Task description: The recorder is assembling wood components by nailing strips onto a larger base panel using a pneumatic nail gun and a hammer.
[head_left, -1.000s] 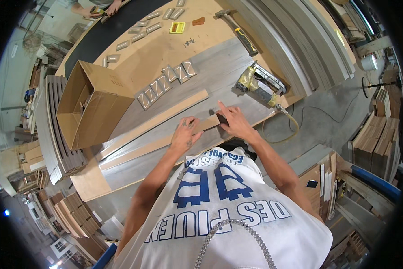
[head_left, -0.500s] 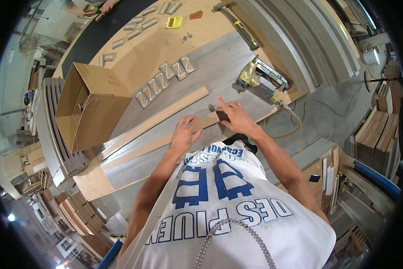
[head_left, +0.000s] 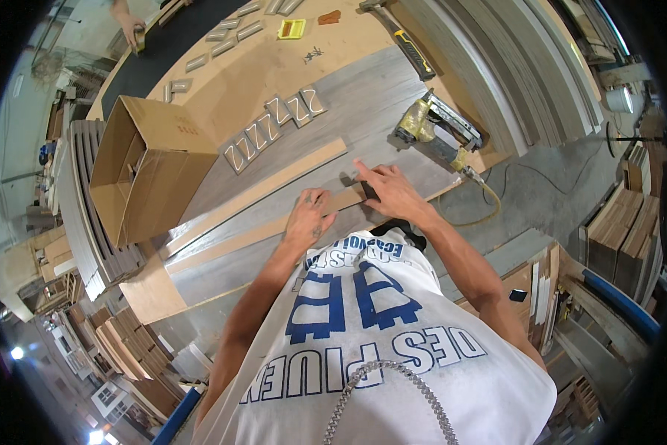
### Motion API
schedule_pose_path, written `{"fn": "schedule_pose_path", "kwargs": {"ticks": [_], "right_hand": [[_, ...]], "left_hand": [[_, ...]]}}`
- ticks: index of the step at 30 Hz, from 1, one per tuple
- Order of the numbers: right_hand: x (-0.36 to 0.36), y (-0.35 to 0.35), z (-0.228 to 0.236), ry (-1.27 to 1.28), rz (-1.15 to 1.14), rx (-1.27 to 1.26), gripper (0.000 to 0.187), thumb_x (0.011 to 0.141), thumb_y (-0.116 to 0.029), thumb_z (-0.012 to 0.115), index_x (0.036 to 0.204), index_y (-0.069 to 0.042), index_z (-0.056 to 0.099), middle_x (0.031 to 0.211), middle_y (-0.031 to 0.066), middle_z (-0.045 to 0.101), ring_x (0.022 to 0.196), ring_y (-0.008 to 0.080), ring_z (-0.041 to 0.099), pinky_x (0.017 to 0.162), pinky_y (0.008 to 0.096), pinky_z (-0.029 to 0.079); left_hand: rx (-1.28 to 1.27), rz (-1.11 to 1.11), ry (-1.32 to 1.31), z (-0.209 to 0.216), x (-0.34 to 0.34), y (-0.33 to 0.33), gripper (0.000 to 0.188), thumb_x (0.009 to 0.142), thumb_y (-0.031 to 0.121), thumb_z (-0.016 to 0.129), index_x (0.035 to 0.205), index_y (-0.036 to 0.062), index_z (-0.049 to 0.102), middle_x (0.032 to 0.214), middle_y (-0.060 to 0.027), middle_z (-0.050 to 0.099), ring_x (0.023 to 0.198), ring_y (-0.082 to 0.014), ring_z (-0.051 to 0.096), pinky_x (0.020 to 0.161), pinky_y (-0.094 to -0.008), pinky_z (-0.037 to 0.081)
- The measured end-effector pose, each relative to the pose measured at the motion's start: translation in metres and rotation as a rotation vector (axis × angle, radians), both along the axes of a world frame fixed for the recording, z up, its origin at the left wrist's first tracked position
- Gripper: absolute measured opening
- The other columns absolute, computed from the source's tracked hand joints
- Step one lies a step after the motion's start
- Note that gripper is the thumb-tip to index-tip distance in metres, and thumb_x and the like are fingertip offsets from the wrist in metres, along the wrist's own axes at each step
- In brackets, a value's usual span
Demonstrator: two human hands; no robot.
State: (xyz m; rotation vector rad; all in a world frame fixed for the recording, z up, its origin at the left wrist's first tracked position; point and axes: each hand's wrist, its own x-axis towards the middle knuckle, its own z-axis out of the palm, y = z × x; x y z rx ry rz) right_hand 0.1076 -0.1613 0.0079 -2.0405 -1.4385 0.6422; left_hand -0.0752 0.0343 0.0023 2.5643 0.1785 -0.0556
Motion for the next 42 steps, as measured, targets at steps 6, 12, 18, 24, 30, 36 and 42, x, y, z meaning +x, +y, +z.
{"fn": "schedule_pose_path", "kwargs": {"ticks": [6, 12, 18, 24, 30, 36, 42], "right_hand": [[-0.002, 0.006, 0.004, -0.095, 0.021, -0.006, 0.091, 0.08, -0.011, 0.073, 0.157, -0.011, 0.025, 0.115, 0.0111, 0.067, 0.109, 0.0309, 0.058, 0.092, 0.045, 0.041], [0.003, 0.012, 0.006, -0.135, 0.069, 0.02, 0.088, 0.078, -0.008, 0.071, 0.155, -0.018, 0.031, 0.11, 0.0089, 0.067, 0.102, 0.0291, 0.06, 0.088, 0.0439, 0.045], [0.005, 0.011, 0.006, -0.09, 0.064, -0.064, 0.089, 0.077, -0.007, 0.071, 0.155, -0.014, 0.029, 0.112, 0.0109, 0.066, 0.102, 0.0303, 0.06, 0.089, 0.0446, 0.045], [-0.013, -0.004, 0.021, 0.159, -0.171, -0.023, 0.093, 0.081, -0.017, 0.074, 0.156, -0.002, 0.021, 0.123, 0.0244, 0.063, 0.116, 0.0398, 0.057, 0.1, 0.0463, 0.044], [-0.055, -0.012, 0.002, 0.753, -0.558, 0.028, 0.089, 0.088, -0.028, 0.068, 0.152, 0.009, 0.018, 0.144, 0.0245, 0.052, 0.131, 0.0394, 0.052, 0.109, 0.0383, 0.04], [-0.057, -0.009, -0.008, 0.919, -0.615, 0.051, 0.084, 0.092, -0.024, 0.065, 0.154, 0.007, 0.017, 0.149, 0.0259, 0.046, 0.135, 0.0335, 0.049, 0.111, 0.0359, 0.038], [-0.057, -0.005, -0.001, 0.855, -0.626, 0.006, 0.081, 0.09, -0.023, 0.064, 0.151, 0.011, 0.022, 0.146, 0.0297, 0.047, 0.135, 0.0351, 0.05, 0.11, 0.035, 0.038]], "left_hand": [[0.051, -0.001, 0.028, 0.009, 0.005, 0.0, 0.05, 0.082, 0.023, 0.072, 0.121, -0.0051, 0.058, 0.118, -0.0171, 0.059, 0.114, -0.0356, 0.051, 0.102, -0.043, 0.043], [0.107, -0.067, -0.027, -0.001, 0.003, 0.004, 0.054, 0.082, 0.027, 0.072, 0.122, -0.0067, 0.058, 0.117, -0.0179, 0.059, 0.114, -0.0351, 0.051, 0.101, -0.0425, 0.042], [0.097, -0.023, 0.087, 0.019, 0.014, -0.013, 0.068, 0.085, 0.031, 0.071, 0.136, -0.0058, 0.048, 0.128, -0.0192, 0.055, 0.123, -0.0352, 0.046, 0.104, -0.0463, 0.039], [0.004, -0.021, 0.073, -0.006, 0.029, -0.035, 0.078, 0.089, 0.029, 0.068, 0.15, -0.004, 0.031, 0.134, -0.022, 0.053, 0.126, -0.0381, 0.046, 0.107, -0.0456, 0.038], [-0.095, 0.035, 0.045, -0.002, 0.034, -0.04, 0.081, 0.085, 0.012, 0.07, 0.152, -0.0024, 0.026, 0.129, -0.023, 0.057, 0.12, -0.0413, 0.05, 0.101, -0.0455, 0.045], [-0.04, 0.014, 0.034, -0.002, 0.035, -0.041, 0.08, 0.085, 0.01, 0.068, 0.152, -0.0023, 0.026, 0.129, -0.022, 0.058, 0.121, -0.0411, 0.05, 0.101, -0.0453, 0.045], [-0.071, 0.035, 0.055, -0.003, 0.035, -0.041, 0.08, 0.084, 0.009, 0.068, 0.15, -0.0052, 0.026, 0.13, -0.0236, 0.057, 0.122, -0.0404, 0.05, 0.102, -0.0438, 0.045]]}}
